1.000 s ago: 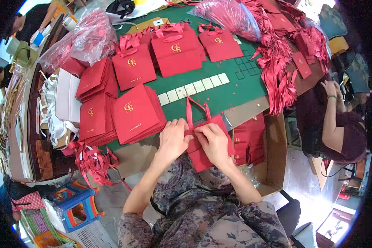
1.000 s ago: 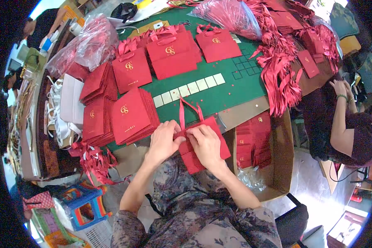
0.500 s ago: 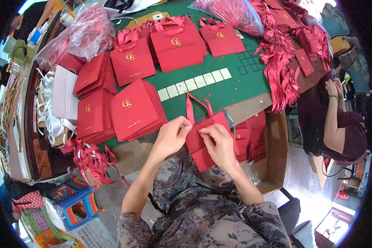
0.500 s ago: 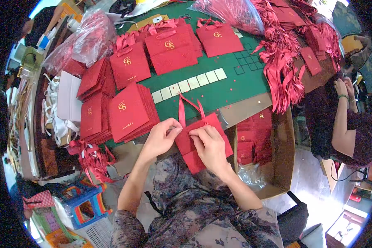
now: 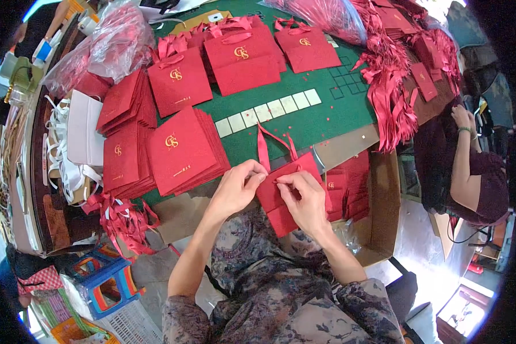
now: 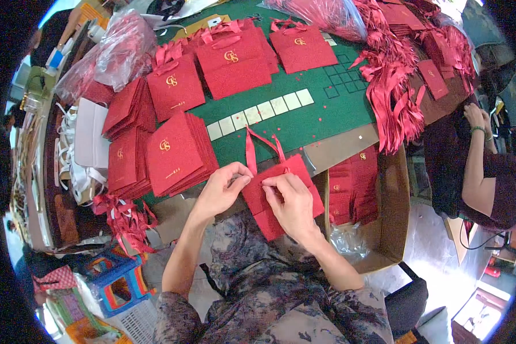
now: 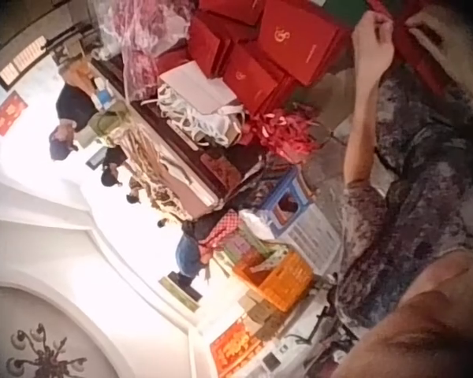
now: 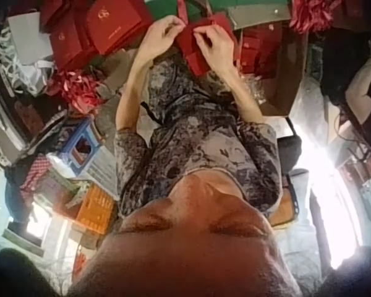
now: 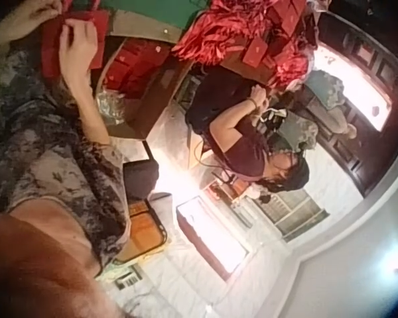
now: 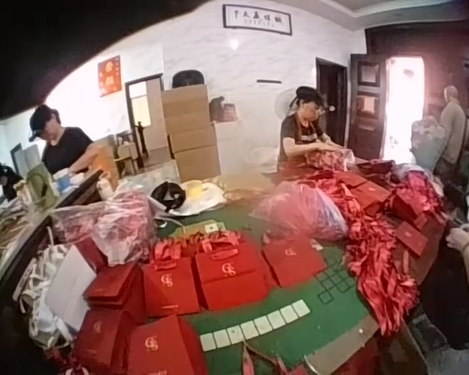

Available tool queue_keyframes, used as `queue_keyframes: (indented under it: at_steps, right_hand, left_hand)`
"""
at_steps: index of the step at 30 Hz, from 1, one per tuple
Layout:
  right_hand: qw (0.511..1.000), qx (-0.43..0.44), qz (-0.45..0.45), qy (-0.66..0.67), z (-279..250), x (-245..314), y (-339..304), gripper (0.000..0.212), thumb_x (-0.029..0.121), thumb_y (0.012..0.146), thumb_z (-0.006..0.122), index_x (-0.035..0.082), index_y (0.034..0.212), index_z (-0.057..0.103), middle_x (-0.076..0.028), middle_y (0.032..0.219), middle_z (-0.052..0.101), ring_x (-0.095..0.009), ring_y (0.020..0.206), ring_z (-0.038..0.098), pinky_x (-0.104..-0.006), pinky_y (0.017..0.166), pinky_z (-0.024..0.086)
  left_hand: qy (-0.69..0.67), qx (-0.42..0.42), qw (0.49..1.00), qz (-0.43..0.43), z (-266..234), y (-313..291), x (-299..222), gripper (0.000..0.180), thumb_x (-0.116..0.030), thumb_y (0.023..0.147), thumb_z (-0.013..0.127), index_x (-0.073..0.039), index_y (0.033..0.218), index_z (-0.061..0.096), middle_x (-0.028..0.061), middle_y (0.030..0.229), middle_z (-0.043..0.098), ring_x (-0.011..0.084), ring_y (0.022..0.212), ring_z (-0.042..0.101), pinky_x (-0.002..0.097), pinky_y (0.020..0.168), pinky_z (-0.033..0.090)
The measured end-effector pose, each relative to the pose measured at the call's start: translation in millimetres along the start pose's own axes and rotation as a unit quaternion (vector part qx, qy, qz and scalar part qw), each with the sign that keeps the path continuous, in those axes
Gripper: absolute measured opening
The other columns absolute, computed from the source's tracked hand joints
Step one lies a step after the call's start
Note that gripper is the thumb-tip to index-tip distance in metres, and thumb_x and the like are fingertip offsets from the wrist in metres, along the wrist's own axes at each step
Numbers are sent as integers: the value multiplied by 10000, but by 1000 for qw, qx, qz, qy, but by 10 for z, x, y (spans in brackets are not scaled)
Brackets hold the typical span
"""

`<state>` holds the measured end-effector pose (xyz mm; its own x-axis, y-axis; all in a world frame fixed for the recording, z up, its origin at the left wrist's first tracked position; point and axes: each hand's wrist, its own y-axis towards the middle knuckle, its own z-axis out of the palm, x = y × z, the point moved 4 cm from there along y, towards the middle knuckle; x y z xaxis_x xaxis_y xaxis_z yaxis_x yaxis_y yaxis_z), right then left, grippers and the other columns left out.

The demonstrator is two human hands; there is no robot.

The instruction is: The person attaches ribbon handles to red paper gift bags by hand and places the assembled bags into a cardboard box.

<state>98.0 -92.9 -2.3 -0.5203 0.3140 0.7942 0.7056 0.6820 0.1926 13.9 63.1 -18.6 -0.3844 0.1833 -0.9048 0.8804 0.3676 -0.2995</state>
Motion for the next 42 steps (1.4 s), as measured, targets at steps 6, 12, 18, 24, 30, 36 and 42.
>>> queue_keyframes:
  at_steps: [6,12,18,24,30,36,42]
  right_hand:
    - [999,-11,-43,17,-39,33,66,106,16,824,724,30,927,704,-104,855,667,-258,775,657,-346,658,522]
    - [998,-26,-52,-31,18,47,95,118,-4,789,724,23,891,672,-104,801,616,-279,741,633,-366,639,511]
    - [989,-4,-142,-32,16,48,183,170,-30,750,714,28,896,647,-108,793,601,-280,696,619,-381,604,507]
    - [997,-20,-73,-22,51,37,173,146,-3,766,712,23,893,646,-108,795,618,-270,690,632,-370,615,519]
    - [999,27,-16,42,96,-32,120,146,9,784,694,37,910,626,-126,837,624,-324,766,630,-408,665,520]
    - [984,-93,-141,-63,136,71,81,115,15,802,695,25,894,627,-126,814,638,-314,702,635,-403,624,515]
    - [997,-32,-15,71,154,-79,89,128,5,810,698,34,915,631,-125,832,646,-304,724,644,-393,613,518]
  left_hand:
    - [-38,-23,999,8,-3,-16,-97,64,-43,952,581,3,979,616,-5,823,619,42,749,516,231,642,427]
    - [11,-38,999,4,42,-2,-95,77,-50,943,590,16,968,620,22,806,644,52,726,556,258,640,467]
    - [9,-69,997,17,62,4,-15,96,-61,935,602,17,982,632,65,831,696,99,790,654,277,674,503]
    - [68,-110,989,75,80,-2,-79,106,-73,932,608,21,963,644,97,806,703,111,759,668,280,671,512]
    - [34,-106,989,96,86,-30,-22,87,-33,896,645,16,968,650,63,800,703,69,677,614,242,581,464]
    - [15,-110,987,114,111,-17,55,130,-17,851,684,-8,980,662,34,796,700,24,646,560,216,554,423]
    - [49,-151,979,130,114,-38,36,172,-44,834,707,-28,1000,661,-8,783,684,18,636,530,214,549,398]
